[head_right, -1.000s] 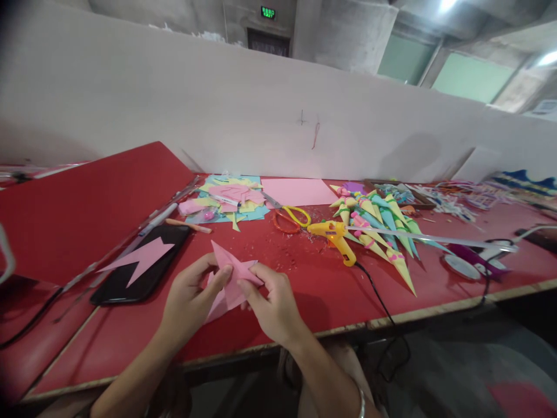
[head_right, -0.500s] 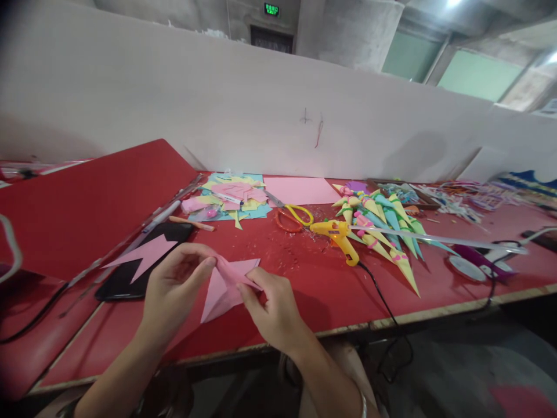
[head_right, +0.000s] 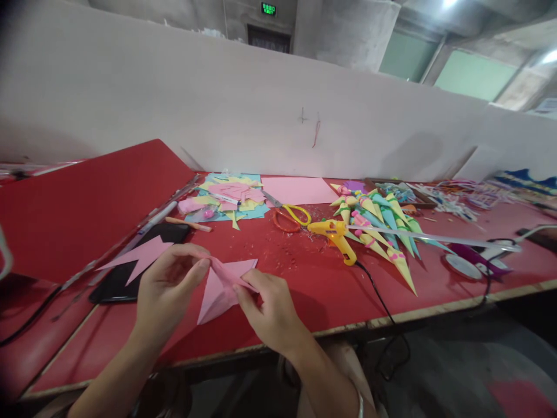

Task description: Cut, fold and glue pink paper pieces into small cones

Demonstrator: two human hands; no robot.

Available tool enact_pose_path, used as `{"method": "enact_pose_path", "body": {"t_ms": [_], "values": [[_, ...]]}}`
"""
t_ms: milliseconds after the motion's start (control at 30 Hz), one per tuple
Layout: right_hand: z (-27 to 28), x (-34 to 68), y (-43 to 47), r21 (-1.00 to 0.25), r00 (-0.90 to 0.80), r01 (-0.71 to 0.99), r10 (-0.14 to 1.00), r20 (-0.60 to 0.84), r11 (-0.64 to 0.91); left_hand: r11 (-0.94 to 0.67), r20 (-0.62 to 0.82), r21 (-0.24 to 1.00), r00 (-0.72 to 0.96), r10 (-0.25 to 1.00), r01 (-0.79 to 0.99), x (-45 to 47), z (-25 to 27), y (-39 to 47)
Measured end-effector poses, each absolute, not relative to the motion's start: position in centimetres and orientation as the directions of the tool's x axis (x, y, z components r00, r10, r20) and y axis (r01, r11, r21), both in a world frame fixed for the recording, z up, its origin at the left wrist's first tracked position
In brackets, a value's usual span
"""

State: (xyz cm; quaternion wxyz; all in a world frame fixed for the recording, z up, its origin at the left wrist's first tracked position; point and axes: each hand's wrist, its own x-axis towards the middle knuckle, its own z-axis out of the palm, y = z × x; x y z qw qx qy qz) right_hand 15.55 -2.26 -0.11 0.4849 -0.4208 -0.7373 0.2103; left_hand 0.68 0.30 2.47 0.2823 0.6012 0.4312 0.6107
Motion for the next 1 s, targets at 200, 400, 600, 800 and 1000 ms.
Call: {"method": "enact_pose_path", "body": {"t_ms": [200, 400, 600, 800, 1000], "values": [[-0.15, 15.55, -2.35, -0.748, -0.203, 0.382, 0.839, 0.505, 0.543, -0.505, 0.515, 0.855, -0.089, 0.852, 0.117, 0.57, 2.57, 0.20], [-0.23, 15.50, -2.45, -0.760, -0.204, 0.352, 0.837, 0.508, 0.546, -0.449, 0.457, 0.889, -0.090, 0.885, 0.092, 0.57, 2.71, 0.05], [-0.24, 15.58, -2.41, -0.780, -0.198, 0.348, 0.854, 0.481, 0.520, -0.471, 0.475, 0.880, -0.062, 0.878, 0.067, 0.62, 2.76, 0.13], [-0.15, 15.58, -2.41, -0.791, -0.206, 0.353, 0.866, 0.456, 0.500, -0.441, 0.441, 0.897, -0.072, 0.895, 0.017, 0.73, 2.50, 0.29], [-0.15, 15.24, -2.52, -0.825, -0.226, 0.306, 0.878, 0.423, 0.476, -0.394, 0.390, 0.919, -0.152, 0.908, 0.000, 1.02, 2.42, 0.28]]}}
